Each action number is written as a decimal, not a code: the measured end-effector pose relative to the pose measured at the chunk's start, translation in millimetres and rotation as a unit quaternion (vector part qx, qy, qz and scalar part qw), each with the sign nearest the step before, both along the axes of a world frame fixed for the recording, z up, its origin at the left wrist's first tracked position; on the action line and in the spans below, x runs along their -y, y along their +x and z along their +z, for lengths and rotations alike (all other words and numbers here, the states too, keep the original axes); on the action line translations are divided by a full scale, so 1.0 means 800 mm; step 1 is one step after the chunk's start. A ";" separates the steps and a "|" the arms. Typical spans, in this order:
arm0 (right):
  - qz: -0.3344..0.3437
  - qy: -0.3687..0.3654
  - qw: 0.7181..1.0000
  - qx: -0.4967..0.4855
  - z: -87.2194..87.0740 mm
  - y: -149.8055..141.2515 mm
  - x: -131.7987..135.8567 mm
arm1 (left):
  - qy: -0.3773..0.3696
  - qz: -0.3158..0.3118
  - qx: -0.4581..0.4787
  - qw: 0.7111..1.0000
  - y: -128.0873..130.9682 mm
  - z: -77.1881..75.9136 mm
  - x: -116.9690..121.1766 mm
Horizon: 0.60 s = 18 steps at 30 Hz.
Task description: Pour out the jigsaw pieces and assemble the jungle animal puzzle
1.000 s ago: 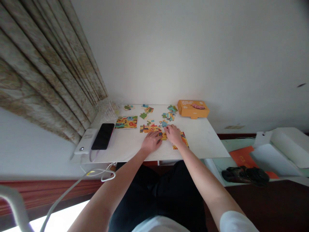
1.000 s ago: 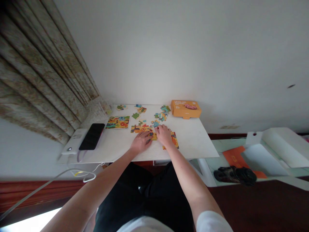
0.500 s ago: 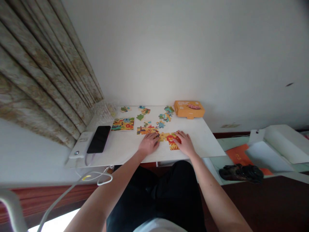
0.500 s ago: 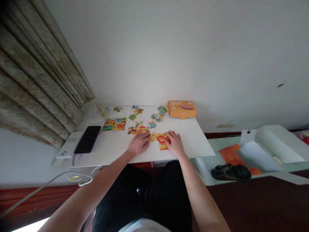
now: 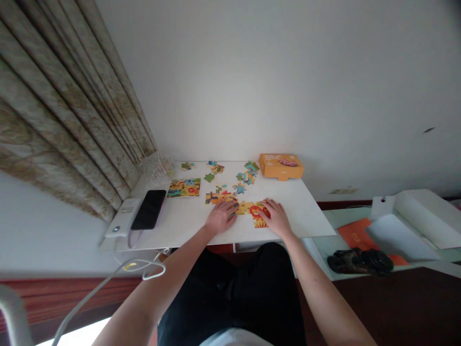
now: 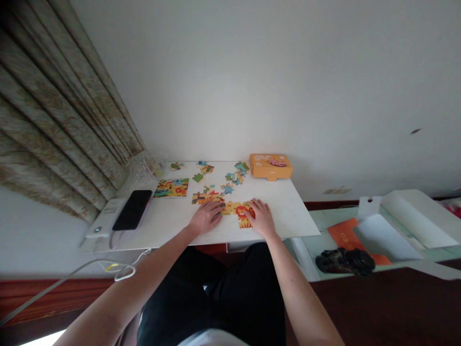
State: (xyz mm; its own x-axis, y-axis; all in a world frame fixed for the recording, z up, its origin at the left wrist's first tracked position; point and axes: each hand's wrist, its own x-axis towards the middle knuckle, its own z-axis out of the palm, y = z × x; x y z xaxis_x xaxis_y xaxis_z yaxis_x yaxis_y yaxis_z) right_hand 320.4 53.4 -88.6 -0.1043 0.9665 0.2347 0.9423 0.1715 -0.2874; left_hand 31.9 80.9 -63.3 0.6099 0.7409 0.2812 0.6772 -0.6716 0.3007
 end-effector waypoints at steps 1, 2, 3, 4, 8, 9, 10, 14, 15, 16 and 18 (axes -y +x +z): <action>-0.002 0.002 1.000 0.004 0.000 -0.001 0.000 | 0.003 0.014 0.003 1.000 -0.006 0.000 -0.002; -0.003 0.003 1.000 0.007 0.000 -0.002 -0.001 | 0.006 0.029 0.002 1.000 -0.014 0.001 -0.005; -0.004 0.003 1.000 0.009 -0.001 -0.002 -0.001 | 0.008 0.045 -0.003 0.999 -0.024 0.001 -0.007; -0.003 0.004 1.000 0.008 -0.001 -0.002 -0.001 | 0.010 0.060 -0.011 0.998 -0.035 0.002 -0.010; 0.001 0.014 0.999 -0.037 -0.005 0.002 -0.011 | 0.006 0.093 -0.042 0.995 -0.077 0.004 -0.017; 0.000 0.019 0.998 -0.059 -0.006 0.003 -0.018 | 0.004 0.096 -0.046 0.994 -0.084 0.004 -0.018; -0.002 0.024 0.996 -0.082 -0.006 0.004 -0.026 | 0.002 0.098 -0.048 0.994 -0.087 0.003 -0.018; -0.020 0.032 0.987 -0.159 0.000 -0.009 -0.082 | 0.003 0.102 -0.045 0.994 -0.086 -0.001 -0.018; -0.031 0.026 0.985 -0.168 0.003 -0.016 -0.101 | 0.006 0.103 -0.041 0.994 -0.085 -0.002 -0.018; -0.044 0.017 0.984 -0.174 0.006 -0.023 -0.119 | 0.010 0.105 -0.036 0.994 -0.083 -0.002 -0.018; -0.077 -0.012 0.980 -0.183 0.012 -0.038 -0.156 | 0.015 0.111 -0.022 0.993 -0.083 -0.002 -0.019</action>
State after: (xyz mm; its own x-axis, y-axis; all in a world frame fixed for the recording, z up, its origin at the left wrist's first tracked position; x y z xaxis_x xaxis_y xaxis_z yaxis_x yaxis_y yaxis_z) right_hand 290.1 178.6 -79.1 0.1304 0.9698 0.2061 0.7898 0.0241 -0.6129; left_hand -34.4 95.7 -65.3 0.4455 0.8497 0.2821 0.8216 -0.5132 0.2484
